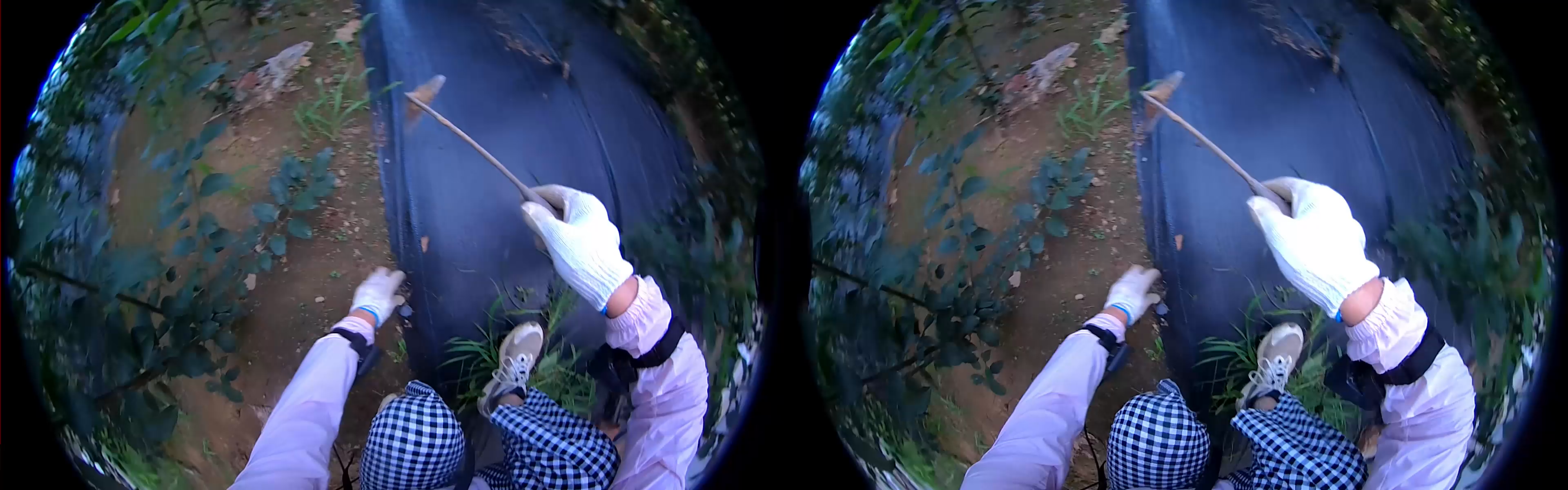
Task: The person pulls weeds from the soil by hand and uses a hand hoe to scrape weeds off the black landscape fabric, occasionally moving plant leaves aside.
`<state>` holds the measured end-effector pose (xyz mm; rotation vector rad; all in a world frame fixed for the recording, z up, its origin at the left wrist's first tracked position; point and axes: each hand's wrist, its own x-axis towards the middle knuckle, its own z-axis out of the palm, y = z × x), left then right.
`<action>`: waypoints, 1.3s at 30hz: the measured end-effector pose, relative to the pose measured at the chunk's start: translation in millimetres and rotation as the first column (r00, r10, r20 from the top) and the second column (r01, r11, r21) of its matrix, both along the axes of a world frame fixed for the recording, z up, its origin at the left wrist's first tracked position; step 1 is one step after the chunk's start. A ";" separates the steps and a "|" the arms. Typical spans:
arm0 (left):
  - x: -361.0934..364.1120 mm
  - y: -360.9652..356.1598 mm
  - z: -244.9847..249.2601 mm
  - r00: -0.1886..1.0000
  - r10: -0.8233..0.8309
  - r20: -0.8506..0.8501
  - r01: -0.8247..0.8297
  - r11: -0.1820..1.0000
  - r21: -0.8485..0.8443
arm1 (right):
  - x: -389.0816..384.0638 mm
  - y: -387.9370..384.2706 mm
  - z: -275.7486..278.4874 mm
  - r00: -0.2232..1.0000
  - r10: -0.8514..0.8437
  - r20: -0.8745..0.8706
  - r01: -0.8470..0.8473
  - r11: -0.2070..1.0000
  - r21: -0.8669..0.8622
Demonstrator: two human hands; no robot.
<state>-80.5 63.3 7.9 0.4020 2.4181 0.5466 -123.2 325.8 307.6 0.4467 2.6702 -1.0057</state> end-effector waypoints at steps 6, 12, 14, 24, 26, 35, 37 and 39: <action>-48.5 -26.9 14.2 0.963 0.222 -0.153 -0.207 0.972 0.108 | -44.2 7.8 -34.2 0.999 0.009 -0.044 -0.013 0.997 -0.072; -73.2 -115.2 82.1 0.981 0.147 -0.127 -0.181 0.925 -0.333 | -123.1 48.3 -50.1 0.983 -0.037 -0.178 0.004 0.983 -0.185; -75.9 -126.9 121.5 0.968 0.187 -0.165 -0.235 0.906 -0.352 | -164.0 79.5 -61.6 0.982 -0.036 -0.188 0.001 0.983 -0.184; -149.2 -124.6 213.6 0.828 0.487 -0.277 -0.558 0.762 -0.329 | -248.1 210.7 -113.3 0.999 0.040 0.014 -0.039 0.995 -0.096; -159.1 -129.3 168.8 0.795 0.523 -0.307 -0.602 0.621 -0.502 | -253.1 221.7 -120.2 0.997 -0.017 0.075 0.024 0.995 -0.092; -153.3 -152.5 -18.2 0.697 0.711 0.092 -0.637 0.673 -0.376 | -285.4 237.7 -138.0 0.974 -0.108 0.199 0.097 0.993 0.066; -146.8 -151.8 -27.4 0.617 0.786 0.052 -0.742 0.602 -0.295 | -300.6 229.7 -134.0 0.971 -0.089 0.220 0.071 0.993 0.091; -153.2 -165.7 -37.7 0.345 0.936 -0.074 -0.932 0.332 -0.148 | -320.3 217.4 -130.1 0.956 -0.066 0.287 0.009 0.980 0.198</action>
